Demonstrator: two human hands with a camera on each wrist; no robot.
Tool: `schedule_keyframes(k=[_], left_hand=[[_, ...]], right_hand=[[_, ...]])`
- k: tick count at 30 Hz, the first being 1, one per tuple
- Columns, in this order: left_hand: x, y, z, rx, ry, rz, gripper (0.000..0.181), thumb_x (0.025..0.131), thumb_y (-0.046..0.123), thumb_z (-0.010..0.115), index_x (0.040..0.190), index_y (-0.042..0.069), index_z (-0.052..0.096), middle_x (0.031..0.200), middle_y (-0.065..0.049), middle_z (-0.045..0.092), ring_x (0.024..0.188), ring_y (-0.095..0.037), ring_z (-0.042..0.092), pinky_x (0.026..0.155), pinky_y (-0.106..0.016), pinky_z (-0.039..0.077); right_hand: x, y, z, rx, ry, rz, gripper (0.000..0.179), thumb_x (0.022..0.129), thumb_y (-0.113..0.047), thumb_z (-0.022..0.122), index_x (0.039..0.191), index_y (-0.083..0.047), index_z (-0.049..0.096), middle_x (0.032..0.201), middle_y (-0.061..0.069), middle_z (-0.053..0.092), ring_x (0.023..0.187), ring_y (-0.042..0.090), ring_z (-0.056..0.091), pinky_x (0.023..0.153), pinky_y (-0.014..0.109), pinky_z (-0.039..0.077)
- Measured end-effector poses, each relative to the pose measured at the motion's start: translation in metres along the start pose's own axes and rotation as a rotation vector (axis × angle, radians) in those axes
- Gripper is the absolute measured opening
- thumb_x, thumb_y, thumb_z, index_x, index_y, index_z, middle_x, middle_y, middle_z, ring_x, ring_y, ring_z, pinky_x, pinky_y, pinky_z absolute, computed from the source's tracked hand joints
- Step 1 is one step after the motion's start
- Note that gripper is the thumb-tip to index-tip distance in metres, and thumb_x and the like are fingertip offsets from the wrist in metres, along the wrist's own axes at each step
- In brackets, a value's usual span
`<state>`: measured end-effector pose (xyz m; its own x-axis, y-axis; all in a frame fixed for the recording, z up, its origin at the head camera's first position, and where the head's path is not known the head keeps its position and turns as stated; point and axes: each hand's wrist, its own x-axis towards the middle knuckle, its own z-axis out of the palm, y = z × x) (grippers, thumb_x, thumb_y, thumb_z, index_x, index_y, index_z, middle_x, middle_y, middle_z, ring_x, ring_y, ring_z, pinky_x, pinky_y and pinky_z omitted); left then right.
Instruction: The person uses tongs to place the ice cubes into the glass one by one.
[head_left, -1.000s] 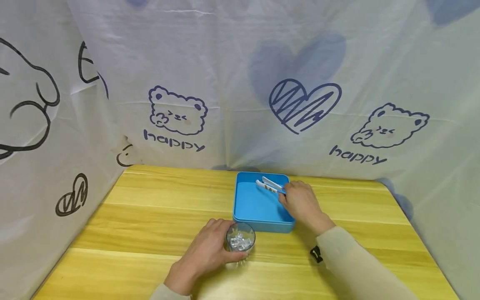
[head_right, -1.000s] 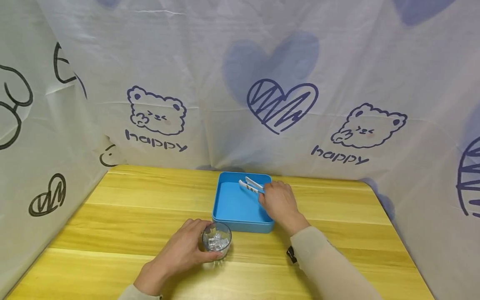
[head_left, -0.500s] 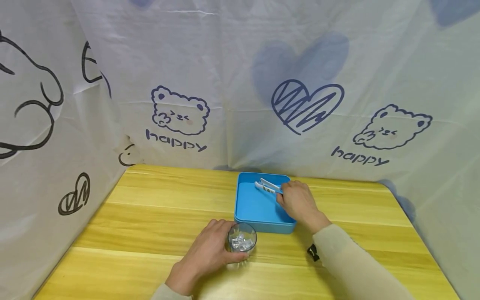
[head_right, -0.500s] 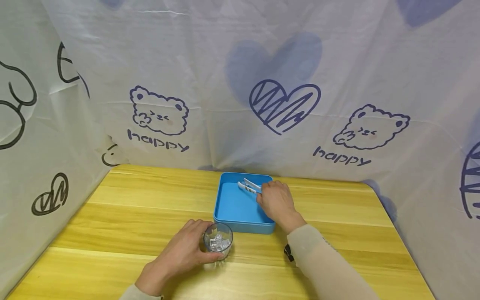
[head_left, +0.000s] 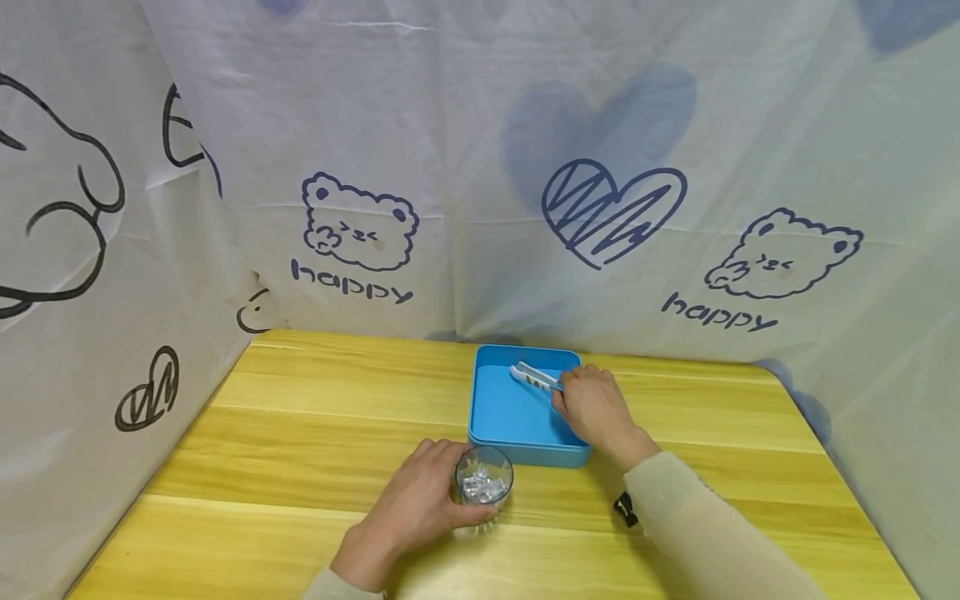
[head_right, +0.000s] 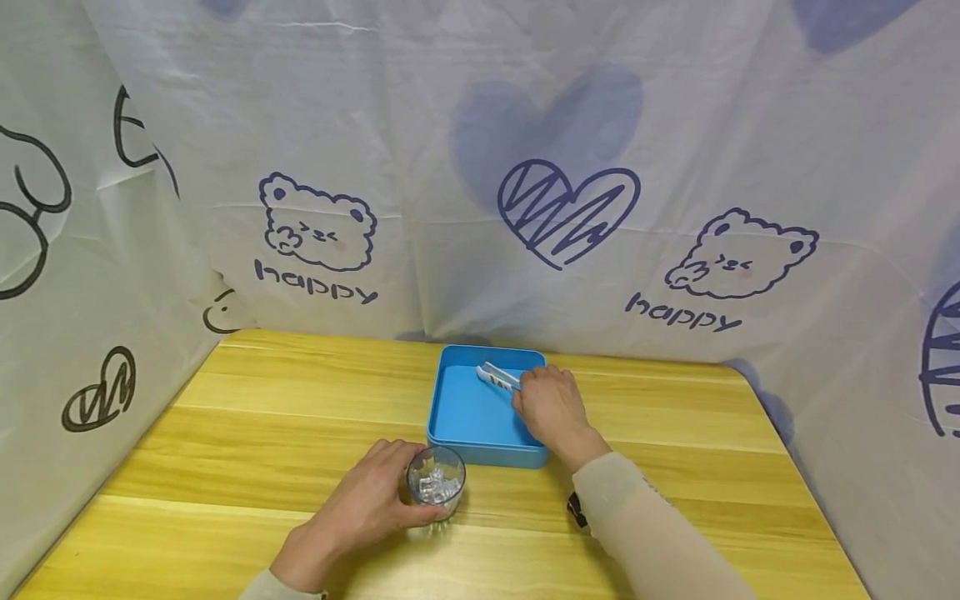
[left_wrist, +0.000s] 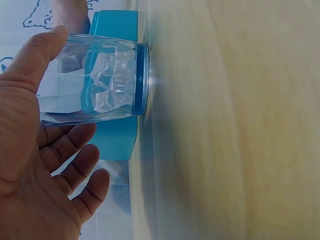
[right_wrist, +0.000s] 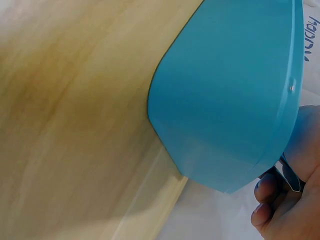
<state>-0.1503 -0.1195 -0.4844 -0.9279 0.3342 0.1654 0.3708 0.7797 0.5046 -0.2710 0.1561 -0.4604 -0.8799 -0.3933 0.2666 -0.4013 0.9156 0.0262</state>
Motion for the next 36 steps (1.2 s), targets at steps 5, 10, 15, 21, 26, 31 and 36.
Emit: schedule_keyframes(k=[5, 10, 15, 21, 26, 31, 36], left_hand=[[0.000, 0.001, 0.000, 0.005, 0.001, 0.003, 0.082, 0.074, 0.061, 0.089, 0.135, 0.012, 0.065, 0.121, 0.002, 0.069, 0.110, -0.015, 0.056, 0.101, -0.041, 0.053], [0.000, 0.001, 0.000, -0.004, -0.002, -0.001, 0.082, 0.075, 0.061, 0.089, 0.135, 0.011, 0.064, 0.121, 0.002, 0.069, 0.111, -0.016, 0.057, 0.102, -0.042, 0.053], [0.000, 0.001, -0.001, -0.010, -0.003, -0.008, 0.083, 0.074, 0.061, 0.089, 0.136, 0.011, 0.064, 0.123, 0.001, 0.069, 0.112, -0.016, 0.057, 0.104, -0.042, 0.053], [0.000, 0.001, -0.001, -0.016, -0.006, -0.010, 0.083, 0.075, 0.061, 0.089, 0.136, 0.011, 0.064, 0.124, 0.000, 0.069, 0.113, -0.017, 0.057, 0.104, -0.043, 0.053], [0.000, 0.001, -0.002, -0.016, -0.004, -0.007, 0.083, 0.075, 0.060, 0.089, 0.136, 0.010, 0.064, 0.123, 0.000, 0.069, 0.112, -0.017, 0.056, 0.104, -0.043, 0.053], [0.000, 0.001, -0.001, -0.010, -0.001, -0.003, 0.082, 0.074, 0.061, 0.089, 0.135, 0.011, 0.065, 0.122, 0.001, 0.069, 0.110, -0.016, 0.056, 0.103, -0.042, 0.053], [0.000, 0.000, -0.001, -0.009, 0.002, -0.002, 0.083, 0.074, 0.061, 0.089, 0.135, 0.011, 0.064, 0.120, 0.002, 0.068, 0.108, -0.015, 0.055, 0.101, -0.042, 0.053]], right_hand=[[-0.004, 0.001, 0.001, 0.007, 0.029, -0.024, 0.029, 0.102, -0.023, 0.067, 0.078, -0.009, 0.059, 0.069, 0.001, 0.047, 0.068, 0.023, 0.046, 0.066, 0.035, 0.039], [-0.011, 0.002, 0.000, 0.035, 0.059, -0.035, 0.028, 0.101, -0.021, 0.068, 0.077, -0.008, 0.059, 0.069, 0.001, 0.049, 0.070, 0.024, 0.048, 0.071, 0.041, 0.046], [-0.019, 0.004, -0.004, 0.060, 0.043, -0.025, 0.026, 0.101, -0.021, 0.067, 0.080, -0.009, 0.060, 0.071, 0.001, 0.050, 0.072, 0.024, 0.049, 0.074, 0.041, 0.047], [-0.029, 0.006, -0.008, 0.079, 0.068, -0.041, 0.022, 0.100, -0.020, 0.069, 0.083, -0.007, 0.062, 0.074, 0.002, 0.054, 0.072, 0.024, 0.049, 0.073, 0.041, 0.047], [-0.035, 0.006, -0.008, 0.082, 0.126, -0.073, 0.023, 0.098, -0.018, 0.071, 0.081, -0.007, 0.061, 0.070, 0.001, 0.051, 0.069, 0.023, 0.048, 0.068, 0.039, 0.045], [-0.041, 0.006, -0.010, 0.101, 0.150, -0.086, 0.027, 0.098, -0.016, 0.070, 0.075, -0.010, 0.057, 0.068, -0.001, 0.046, 0.067, 0.022, 0.045, 0.066, 0.036, 0.041], [-0.050, 0.005, -0.014, 0.123, 0.150, -0.075, 0.027, 0.098, -0.016, 0.069, 0.075, -0.012, 0.055, 0.068, -0.001, 0.045, 0.068, 0.021, 0.044, 0.067, 0.036, 0.040]])
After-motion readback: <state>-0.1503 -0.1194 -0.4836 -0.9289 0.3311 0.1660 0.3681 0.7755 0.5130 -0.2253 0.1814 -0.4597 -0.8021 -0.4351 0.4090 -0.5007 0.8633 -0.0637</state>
